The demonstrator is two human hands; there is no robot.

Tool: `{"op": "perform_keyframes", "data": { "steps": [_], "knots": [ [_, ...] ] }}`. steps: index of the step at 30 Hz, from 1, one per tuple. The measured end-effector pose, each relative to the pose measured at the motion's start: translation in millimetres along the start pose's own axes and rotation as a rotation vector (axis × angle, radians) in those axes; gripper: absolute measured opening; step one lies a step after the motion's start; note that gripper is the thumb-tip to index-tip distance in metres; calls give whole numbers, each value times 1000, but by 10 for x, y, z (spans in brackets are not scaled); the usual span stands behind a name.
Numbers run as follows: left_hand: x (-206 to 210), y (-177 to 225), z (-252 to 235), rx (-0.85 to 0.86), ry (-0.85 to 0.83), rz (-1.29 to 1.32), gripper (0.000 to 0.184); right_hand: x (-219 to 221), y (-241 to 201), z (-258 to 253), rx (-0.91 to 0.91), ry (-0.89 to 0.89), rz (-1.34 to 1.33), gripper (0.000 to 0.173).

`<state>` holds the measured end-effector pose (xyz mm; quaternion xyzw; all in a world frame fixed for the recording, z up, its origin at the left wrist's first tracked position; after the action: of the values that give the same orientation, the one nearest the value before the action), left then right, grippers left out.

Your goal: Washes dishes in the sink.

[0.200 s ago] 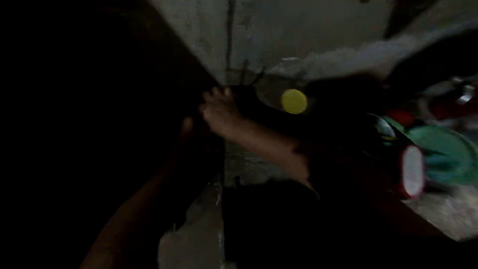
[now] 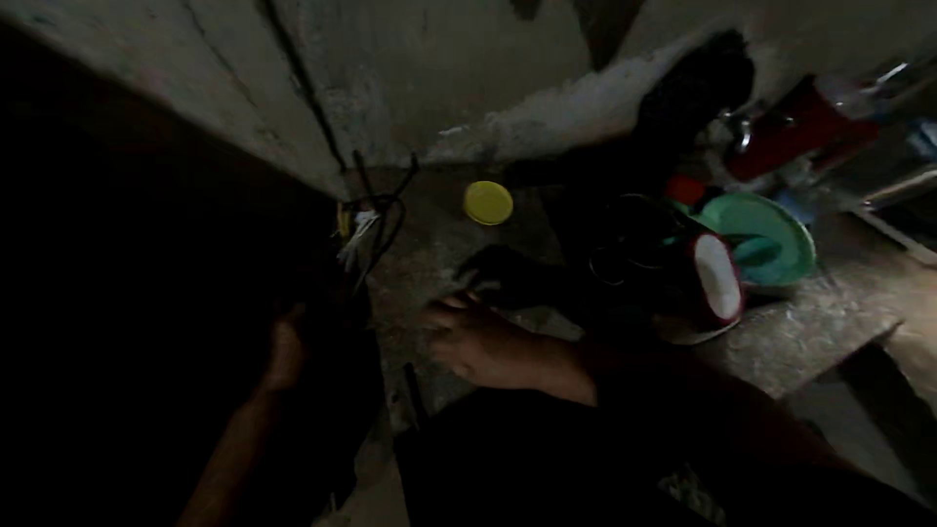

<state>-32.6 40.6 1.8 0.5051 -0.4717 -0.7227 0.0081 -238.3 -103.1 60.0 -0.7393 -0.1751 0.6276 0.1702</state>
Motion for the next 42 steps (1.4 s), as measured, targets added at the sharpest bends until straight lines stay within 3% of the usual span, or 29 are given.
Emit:
{"op": "perform_keyframes", "data": {
  "steps": [2,4,6,10,12,14,16,20,25,30,34,37,40,42],
  "knots": [
    [-28,-3,263,-60,15,25,40,-113,177,702,112,4,-15,18],
    [27,-345,460,7,137,41,41,-259,338,1346,362,-120,-58,25],
    [21,-476,651,72,206,10,42,-344,502,1946,518,-135,-69,28],
    [-23,-213,1108,131,303,7,45,-515,576,2689,863,-84,-153,30],
    [44,-1,1348,133,316,4,45,-506,694,2976,751,3,-110,24],
    [197,296,1606,131,312,-29,42,-458,898,3230,534,105,-62,31],
    [446,533,1831,129,310,-24,43,-586,1019,3348,534,37,-102,39],
    [1076,884,2185,127,333,16,46,-805,1312,3829,547,205,-178,35],
    [1959,1126,2461,-32,578,58,58,-1260,1888,4443,643,371,-114,31],
    [2154,1334,2472,-128,665,-115,67,-1797,2524,4461,673,540,-57,25],
    [2149,1408,2435,-206,647,-175,65,-2122,2987,3982,596,593,-66,24],
    [2143,1448,2401,-250,594,-250,60,-2325,3128,3369,655,337,-56,27],
    [2120,1429,2377,-277,553,-292,60,-2294,3310,2764,666,-40,141,25],
    [2119,1442,2365,-278,557,-297,61,-2205,3384,2492,699,-194,259,26]
  ]
}}
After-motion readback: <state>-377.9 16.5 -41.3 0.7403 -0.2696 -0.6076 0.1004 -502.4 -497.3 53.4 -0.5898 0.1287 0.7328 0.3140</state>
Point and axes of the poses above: each hand's wrist, its own z-axis away from the middle knuckle, its own x-axis out of the palm, y = z × x, the point moved 1 cm from there along -z, towards the middle knuckle, and after that the axes turned 7 degrees about y, right-handed, at the moved point
